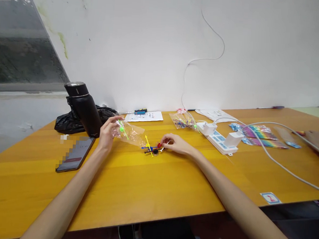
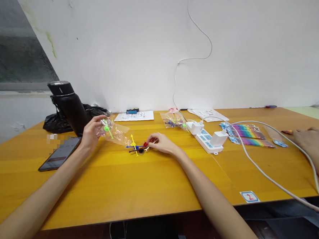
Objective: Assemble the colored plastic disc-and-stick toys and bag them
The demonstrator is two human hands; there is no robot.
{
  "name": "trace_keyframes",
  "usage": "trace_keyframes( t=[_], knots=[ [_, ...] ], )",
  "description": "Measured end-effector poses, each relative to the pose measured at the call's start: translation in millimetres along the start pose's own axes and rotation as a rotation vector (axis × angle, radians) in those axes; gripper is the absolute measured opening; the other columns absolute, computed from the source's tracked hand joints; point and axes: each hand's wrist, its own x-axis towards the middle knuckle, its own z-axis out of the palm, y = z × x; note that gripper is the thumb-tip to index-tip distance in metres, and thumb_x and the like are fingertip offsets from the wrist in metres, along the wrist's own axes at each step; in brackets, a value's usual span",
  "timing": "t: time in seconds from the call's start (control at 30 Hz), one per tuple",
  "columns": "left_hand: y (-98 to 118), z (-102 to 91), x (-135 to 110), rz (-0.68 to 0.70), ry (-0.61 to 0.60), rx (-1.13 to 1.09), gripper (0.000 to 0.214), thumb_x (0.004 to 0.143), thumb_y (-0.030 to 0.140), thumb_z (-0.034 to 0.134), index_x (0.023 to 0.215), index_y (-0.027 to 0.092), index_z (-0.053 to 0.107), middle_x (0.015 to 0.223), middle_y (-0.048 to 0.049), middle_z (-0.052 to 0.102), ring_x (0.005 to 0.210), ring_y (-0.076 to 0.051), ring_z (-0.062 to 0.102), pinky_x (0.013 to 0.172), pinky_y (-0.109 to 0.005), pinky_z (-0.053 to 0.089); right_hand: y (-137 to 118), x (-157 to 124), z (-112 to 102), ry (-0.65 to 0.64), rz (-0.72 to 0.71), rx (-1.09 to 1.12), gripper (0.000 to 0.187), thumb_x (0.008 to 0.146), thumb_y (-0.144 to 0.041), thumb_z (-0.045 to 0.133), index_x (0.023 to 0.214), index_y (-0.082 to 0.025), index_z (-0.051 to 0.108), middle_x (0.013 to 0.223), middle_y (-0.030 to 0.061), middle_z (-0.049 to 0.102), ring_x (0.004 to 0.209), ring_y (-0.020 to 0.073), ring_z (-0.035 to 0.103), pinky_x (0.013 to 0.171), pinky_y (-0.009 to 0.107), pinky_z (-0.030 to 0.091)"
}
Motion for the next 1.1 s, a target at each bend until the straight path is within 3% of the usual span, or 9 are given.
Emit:
trace_keyframes(
  t=[0.23, 0.37, 0.47, 0.63, 0.73, 0.83, 0.97, 1.1],
  knots=[
    [1, -8.5, 5, -0.076, 0.045, -0.239, 0.034, 0.074, 0.027, 0.062, 0.107, 0.022, 0.070, 0.114, -0.0043, 0.068, 0.091, -0.016, 0.065, 0.061, -0.021, 0.052, -7, -1, 3, 0.025, -0.083, -0.022, 0.019, 0.089, -0.035, 0.066, 0.095, -0.017, 0.072, 0.098, 0.0071, 0.074, 0.091, 0.0201, 0.066, 0.087, 0.035, 0.051],
    [-3, -2.7, 0, -0.104, -0.065, -0.212, 0.037, 0.078, 0.028, 0.062, 0.114, 0.025, 0.069, 0.129, -0.0041, 0.064, 0.103, -0.018, 0.065, 0.060, -0.020, 0.052, -17, 0, 4, 0.197, -0.167, -0.090, 0.018, 0.092, -0.035, 0.064, 0.096, -0.020, 0.072, 0.103, 0.0064, 0.072, 0.103, 0.0222, 0.062, 0.098, 0.039, 0.044],
    [-6, 5.7, -6, -0.092, -0.198, -0.127, 0.042, 0.080, 0.027, 0.063, 0.122, 0.027, 0.066, 0.142, -0.0044, 0.057, 0.116, -0.022, 0.062, 0.064, -0.020, 0.054, -29, 0, 7, 0.269, -0.174, 0.003, 0.024, 0.095, -0.039, 0.060, 0.100, -0.019, 0.073, 0.103, 0.0064, 0.072, 0.097, 0.0201, 0.062, 0.090, 0.034, 0.047],
    [-3, 18.9, -17, -0.019, -0.385, 0.026, 0.053, 0.080, 0.024, 0.067, 0.132, 0.030, 0.060, 0.153, -0.0049, 0.049, 0.131, -0.029, 0.053, 0.082, -0.029, 0.057, -31, 1, 14, 0.208, -0.082, 0.115, 0.037, 0.093, -0.049, 0.061, 0.105, -0.018, 0.076, 0.099, 0.0075, 0.076, 0.081, 0.0188, 0.065, 0.076, 0.031, 0.051],
    [5, 25.9, -27, 0.102, -0.439, 0.162, 0.055, 0.080, 0.024, 0.070, 0.135, 0.029, 0.060, 0.151, -0.0065, 0.052, 0.137, -0.032, 0.048, 0.092, -0.035, 0.056, -20, 3, 17, 0.149, -0.061, 0.183, 0.042, 0.093, -0.052, 0.061, 0.110, -0.016, 0.076, 0.105, 0.0093, 0.077, 0.092, 0.0232, 0.071, 0.086, 0.036, 0.054],
    [13, 32.0, -38, 0.204, -0.414, 0.287, 0.055, 0.082, 0.022, 0.067, 0.136, 0.029, 0.060, 0.150, -0.0061, 0.053, 0.143, -0.032, 0.041, 0.100, -0.039, 0.052, -9, 6, 19, 0.085, -0.028, 0.262, 0.046, 0.090, -0.055, 0.063, 0.111, -0.015, 0.076, 0.115, 0.0108, 0.076, 0.104, 0.0267, 0.072, 0.096, 0.041, 0.053],
    [15, 37.3, -45, 0.220, -0.448, 0.310, 0.059, 0.083, 0.021, 0.066, 0.140, 0.030, 0.057, 0.153, -0.0060, 0.050, 0.144, -0.033, 0.041, 0.103, -0.042, 0.050, -7, 7, 21, 0.038, 0.000, 0.354, 0.050, 0.086, -0.057, 0.067, 0.110, -0.014, 0.076, 0.116, 0.0117, 0.076, 0.106, 0.0271, 0.072, 0.098, 0.041, 0.053],
    [10, 39.7, -44, 0.221, -0.480, 0.220, 0.059, 0.086, 0.025, 0.067, 0.143, 0.031, 0.053, 0.154, -0.0062, 0.049, 0.149, -0.030, 0.035, 0.117, -0.046, 0.038, -8, 7, 22, 0.053, -0.009, 0.383, 0.046, 0.084, -0.055, 0.070, 0.110, -0.016, 0.077, 0.121, 0.0117, 0.074, 0.113, 0.0272, 0.069, 0.102, 0.043, 0.051]
  ],
)
